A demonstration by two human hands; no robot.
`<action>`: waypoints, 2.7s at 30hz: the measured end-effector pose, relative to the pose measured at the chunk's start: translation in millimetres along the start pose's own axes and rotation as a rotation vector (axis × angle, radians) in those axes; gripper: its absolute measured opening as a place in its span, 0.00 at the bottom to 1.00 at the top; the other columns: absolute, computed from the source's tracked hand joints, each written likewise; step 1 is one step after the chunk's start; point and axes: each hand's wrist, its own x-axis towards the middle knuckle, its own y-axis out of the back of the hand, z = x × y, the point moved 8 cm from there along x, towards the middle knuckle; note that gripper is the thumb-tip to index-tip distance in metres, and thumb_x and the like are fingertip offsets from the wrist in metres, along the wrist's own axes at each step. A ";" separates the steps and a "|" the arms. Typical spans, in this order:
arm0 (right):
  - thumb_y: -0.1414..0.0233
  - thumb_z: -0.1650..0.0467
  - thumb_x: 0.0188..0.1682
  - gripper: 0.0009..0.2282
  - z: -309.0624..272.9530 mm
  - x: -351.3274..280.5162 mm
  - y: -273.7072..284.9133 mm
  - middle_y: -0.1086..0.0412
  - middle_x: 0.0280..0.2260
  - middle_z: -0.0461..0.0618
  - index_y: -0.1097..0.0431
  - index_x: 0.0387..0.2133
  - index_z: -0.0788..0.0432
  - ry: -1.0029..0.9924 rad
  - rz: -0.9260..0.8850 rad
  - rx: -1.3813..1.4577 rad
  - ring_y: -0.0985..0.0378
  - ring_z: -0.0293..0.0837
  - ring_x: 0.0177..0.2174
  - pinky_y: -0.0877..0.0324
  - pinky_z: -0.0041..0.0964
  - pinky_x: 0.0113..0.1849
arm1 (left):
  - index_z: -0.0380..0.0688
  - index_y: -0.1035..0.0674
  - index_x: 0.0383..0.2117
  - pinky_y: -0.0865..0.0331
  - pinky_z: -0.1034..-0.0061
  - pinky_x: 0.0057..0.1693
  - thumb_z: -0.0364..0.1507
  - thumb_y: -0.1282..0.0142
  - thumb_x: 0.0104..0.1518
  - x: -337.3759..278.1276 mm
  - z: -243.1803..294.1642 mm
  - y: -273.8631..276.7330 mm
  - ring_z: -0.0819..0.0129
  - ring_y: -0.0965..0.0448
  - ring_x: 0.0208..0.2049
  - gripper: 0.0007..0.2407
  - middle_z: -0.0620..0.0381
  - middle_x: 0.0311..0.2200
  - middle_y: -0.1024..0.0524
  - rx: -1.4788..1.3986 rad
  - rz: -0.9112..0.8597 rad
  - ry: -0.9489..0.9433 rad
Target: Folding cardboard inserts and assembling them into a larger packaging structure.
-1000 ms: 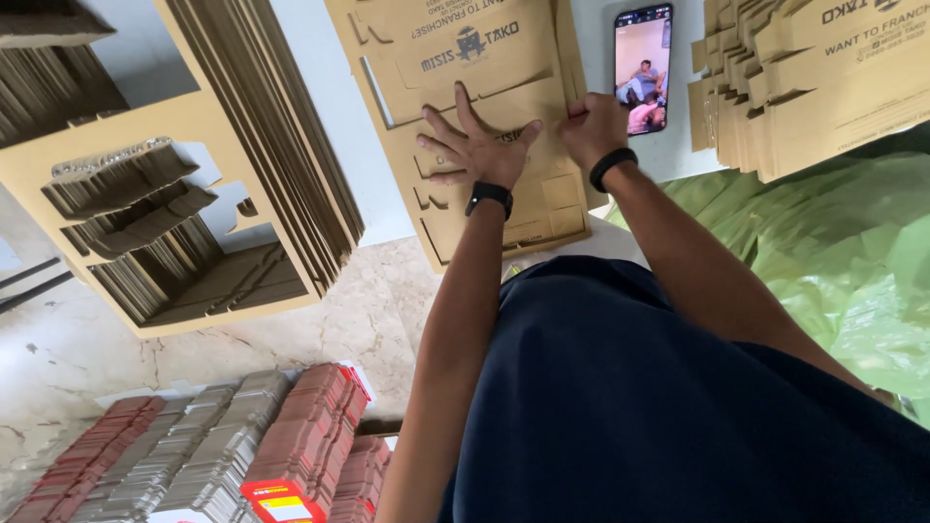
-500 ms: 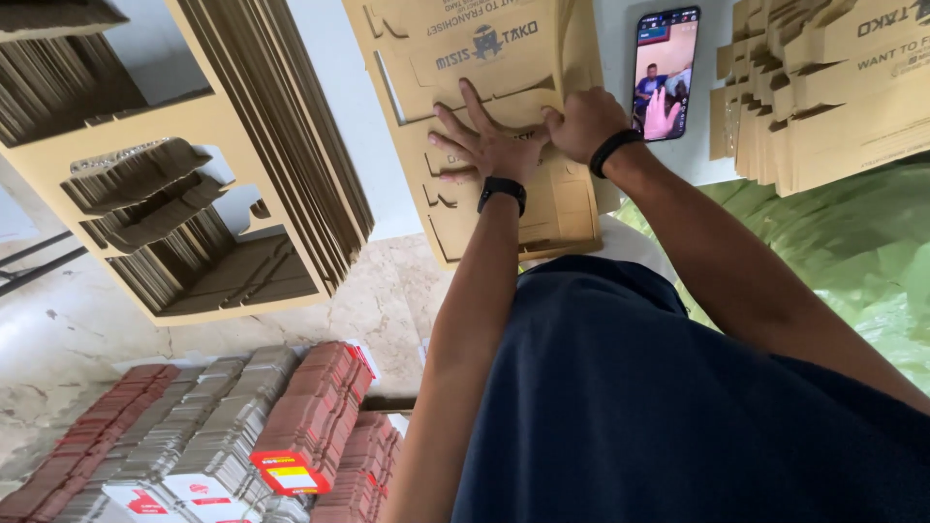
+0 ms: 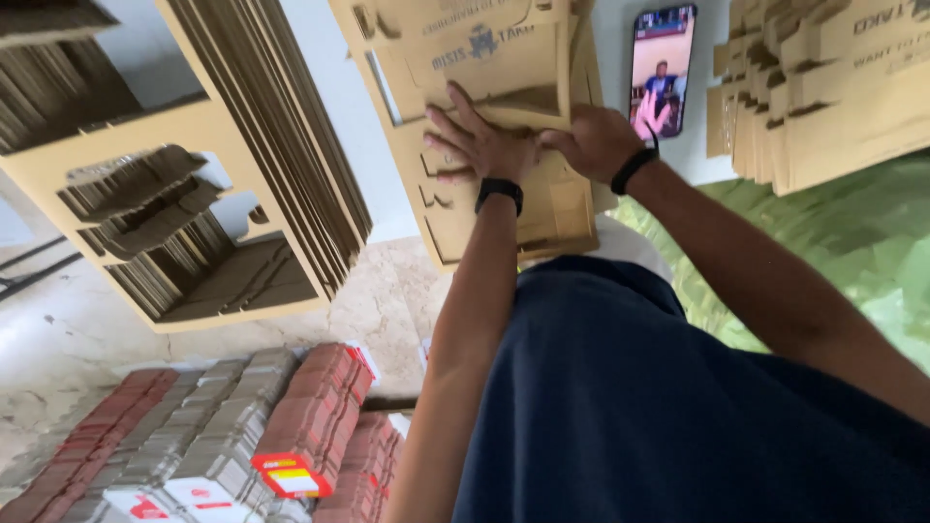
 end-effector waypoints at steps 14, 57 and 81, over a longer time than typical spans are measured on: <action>0.42 0.64 0.42 0.10 122.4 -32.3 -73.6 0.22 0.31 0.47 0.21 0.36 0.47 -0.546 0.318 0.313 0.19 0.55 0.39 0.23 0.48 0.42 | 0.75 0.71 0.71 0.88 0.20 0.61 0.41 0.32 0.50 -29.8 -9.7 -22.5 0.43 0.90 0.72 0.53 0.49 0.73 0.83 -0.115 0.070 -0.239; 0.39 0.67 0.36 0.09 57.3 -53.6 -50.9 0.35 0.18 0.37 0.35 0.17 0.51 -0.614 0.382 0.323 0.34 0.40 0.24 0.34 0.41 0.29 | 0.68 0.70 0.71 0.86 0.24 0.64 0.48 0.18 0.34 -25.5 -11.3 -20.0 0.48 0.88 0.74 0.66 0.55 0.74 0.85 -0.117 0.029 -0.091; 0.42 0.61 0.47 0.16 91.3 -116.2 -123.6 0.23 0.33 0.50 0.35 0.41 0.58 -0.305 0.332 0.243 0.21 0.54 0.33 0.29 0.50 0.36 | 0.71 0.78 0.67 0.82 0.17 0.61 0.56 0.21 0.45 -8.9 -25.2 -38.4 0.42 0.91 0.73 0.64 0.52 0.71 0.93 -0.003 -0.052 -0.168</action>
